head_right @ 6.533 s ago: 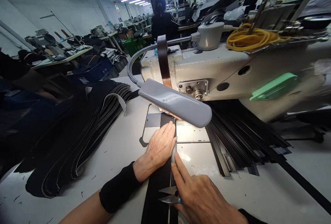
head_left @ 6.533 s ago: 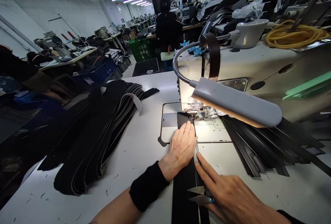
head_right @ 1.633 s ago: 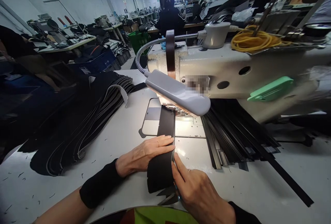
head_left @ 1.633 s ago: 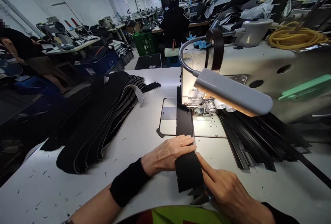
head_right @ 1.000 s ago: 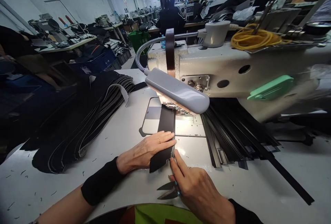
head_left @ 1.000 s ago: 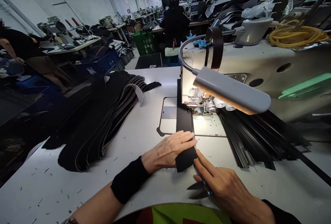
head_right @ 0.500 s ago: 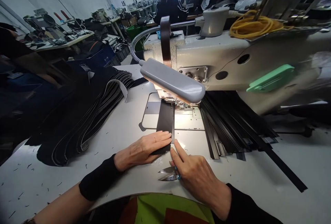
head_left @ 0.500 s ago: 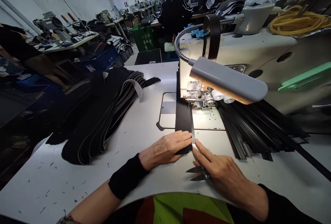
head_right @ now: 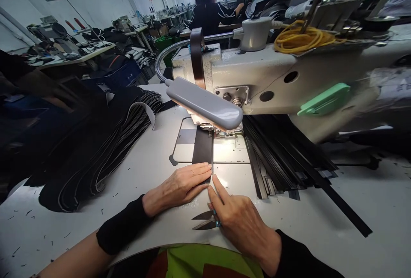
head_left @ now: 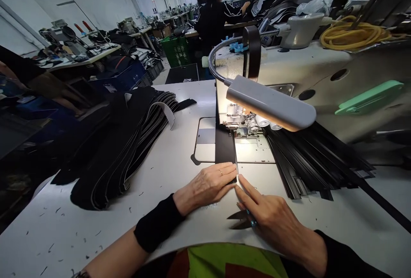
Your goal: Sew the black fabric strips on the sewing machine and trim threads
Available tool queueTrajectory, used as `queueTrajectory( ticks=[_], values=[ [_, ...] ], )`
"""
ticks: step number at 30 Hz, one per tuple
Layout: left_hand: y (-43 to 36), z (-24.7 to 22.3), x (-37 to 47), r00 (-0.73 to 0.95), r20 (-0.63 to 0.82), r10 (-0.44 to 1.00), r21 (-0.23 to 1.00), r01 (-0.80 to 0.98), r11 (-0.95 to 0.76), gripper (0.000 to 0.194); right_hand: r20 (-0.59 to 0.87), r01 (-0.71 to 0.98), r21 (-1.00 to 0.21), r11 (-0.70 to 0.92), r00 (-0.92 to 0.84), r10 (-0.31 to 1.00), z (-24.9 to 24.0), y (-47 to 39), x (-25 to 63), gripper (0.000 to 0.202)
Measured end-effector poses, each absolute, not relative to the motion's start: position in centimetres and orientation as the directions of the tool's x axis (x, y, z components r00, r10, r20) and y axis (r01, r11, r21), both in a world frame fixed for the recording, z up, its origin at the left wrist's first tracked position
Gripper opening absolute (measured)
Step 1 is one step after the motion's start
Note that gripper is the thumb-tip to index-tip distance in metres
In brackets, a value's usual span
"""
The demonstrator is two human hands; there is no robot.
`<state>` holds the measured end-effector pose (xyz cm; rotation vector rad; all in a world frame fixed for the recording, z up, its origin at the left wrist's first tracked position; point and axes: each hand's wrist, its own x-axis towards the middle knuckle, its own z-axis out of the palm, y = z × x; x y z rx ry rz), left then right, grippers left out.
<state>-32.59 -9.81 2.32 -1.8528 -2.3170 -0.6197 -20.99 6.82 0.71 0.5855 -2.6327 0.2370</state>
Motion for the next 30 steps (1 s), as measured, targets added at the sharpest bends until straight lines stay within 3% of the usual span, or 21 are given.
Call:
queueTrajectory(
  ticks=[5, 12, 20, 30],
  values=[
    [-8.9, 2.2, -33.4, -0.304, 0.384, 0.872, 0.224, 0.947, 0.231, 0.036, 0.471, -0.499, -0.11, 0.86, -0.788, -0.397, 0.9, 7.1, -20.9, 0.036],
    [-7.9, 2.1, -34.8, -0.359, 0.388, 0.849, 0.19, 0.933, 0.307, 0.032, 0.457, -0.51, -0.13, 0.85, -0.792, -0.405, 0.8, 7.2, -20.8, 0.045],
    [-6.8, 1.5, -36.8, -0.435, 0.347, 0.831, 0.167, 0.9, 0.402, 0.028, 0.452, -0.506, -0.144, 0.851, -0.798, -0.398, 0.6, 7.2, -20.9, 0.048],
    [-6.0, 2.1, -35.1, -0.553, 0.228, 0.801, 0.027, 0.826, 0.562, 0.032, 0.444, -0.511, -0.153, 0.846, -0.8, -0.403, 0.2, 7.2, -20.7, 0.055]
  ],
)
